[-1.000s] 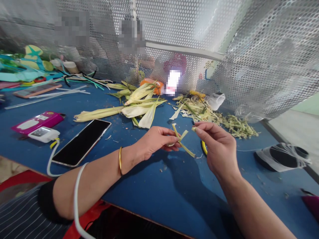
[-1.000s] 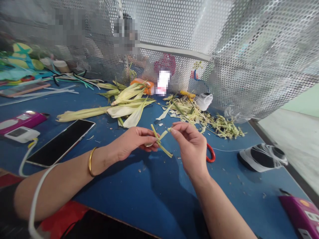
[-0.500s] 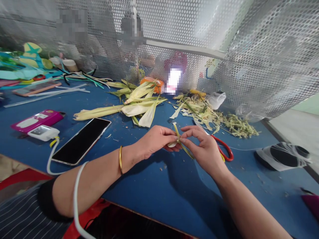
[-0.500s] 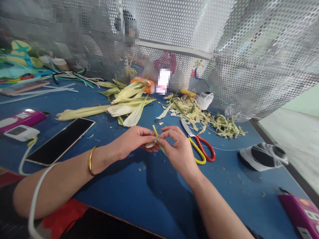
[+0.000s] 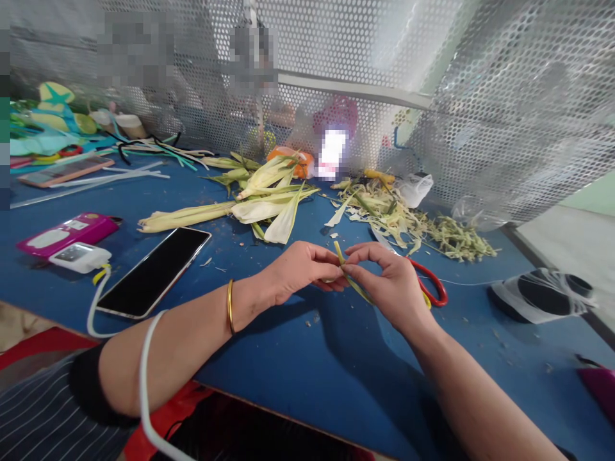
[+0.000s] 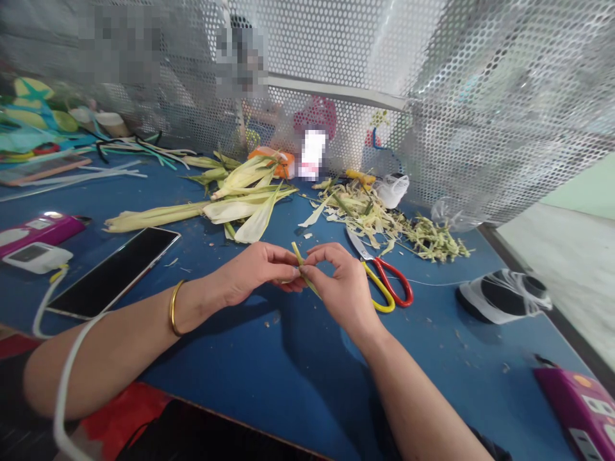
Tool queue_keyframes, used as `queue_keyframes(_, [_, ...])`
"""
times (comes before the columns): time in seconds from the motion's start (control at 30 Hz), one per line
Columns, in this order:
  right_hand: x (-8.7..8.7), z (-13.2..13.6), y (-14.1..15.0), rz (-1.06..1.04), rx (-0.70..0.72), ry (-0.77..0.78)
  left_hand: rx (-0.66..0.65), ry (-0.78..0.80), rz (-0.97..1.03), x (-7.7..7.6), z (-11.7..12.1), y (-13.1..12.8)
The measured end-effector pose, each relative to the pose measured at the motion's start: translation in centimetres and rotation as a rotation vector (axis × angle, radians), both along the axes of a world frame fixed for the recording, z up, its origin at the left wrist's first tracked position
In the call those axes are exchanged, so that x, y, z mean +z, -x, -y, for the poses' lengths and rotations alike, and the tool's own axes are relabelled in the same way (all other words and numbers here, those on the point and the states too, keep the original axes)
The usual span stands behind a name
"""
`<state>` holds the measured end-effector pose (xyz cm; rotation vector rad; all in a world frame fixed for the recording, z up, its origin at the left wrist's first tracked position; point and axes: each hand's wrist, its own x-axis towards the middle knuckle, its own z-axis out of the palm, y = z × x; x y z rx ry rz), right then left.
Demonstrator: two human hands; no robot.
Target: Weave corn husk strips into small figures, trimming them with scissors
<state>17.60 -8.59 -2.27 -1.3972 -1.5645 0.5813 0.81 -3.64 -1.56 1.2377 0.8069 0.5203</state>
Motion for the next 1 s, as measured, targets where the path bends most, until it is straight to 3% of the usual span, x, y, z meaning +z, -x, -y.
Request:
queue_keyframes(0.1, [0.2,-0.1,-0.5,0.056,0.037,-0.062,0.018,0.037,0.014,0.1,0.0,0.0])
queue_keyframes(0.17, [0.6,-0.1,-1.2,0.155,0.053,-0.185,0.046,0.065,0.033,0.1,-0.2,0.1])
queue_keyframes(0.3, [1.6,-0.1,-2.6,0.597,0.044,-0.479,0.097,0.111,0.059,0.3,-0.5,0.3])
queue_keyframes(0.43, [2.1,0.1,-2.6,0.892,0.148,-0.538,0.109,0.157,0.081,0.2,-0.8,0.3])
queue_keyframes(0.57, [2.0,0.4,-1.9,0.861,0.271,-0.534,0.114,0.141,0.069,0.1,-0.7,0.2])
queue_keyframes(0.73, [1.6,0.6,-1.2,0.855,0.308,-0.527,0.113,0.108,0.018,0.3,-0.3,0.0])
queue_keyframes(0.87, [1.4,0.7,-0.9,0.722,0.213,-0.51,0.069,0.025,-0.023,0.6,-0.2,0.0])
queue_keyframes(1.0, [1.2,0.8,-0.5,0.496,0.09,-0.322,-0.004,-0.11,-0.097,0.7,-0.2,0.1])
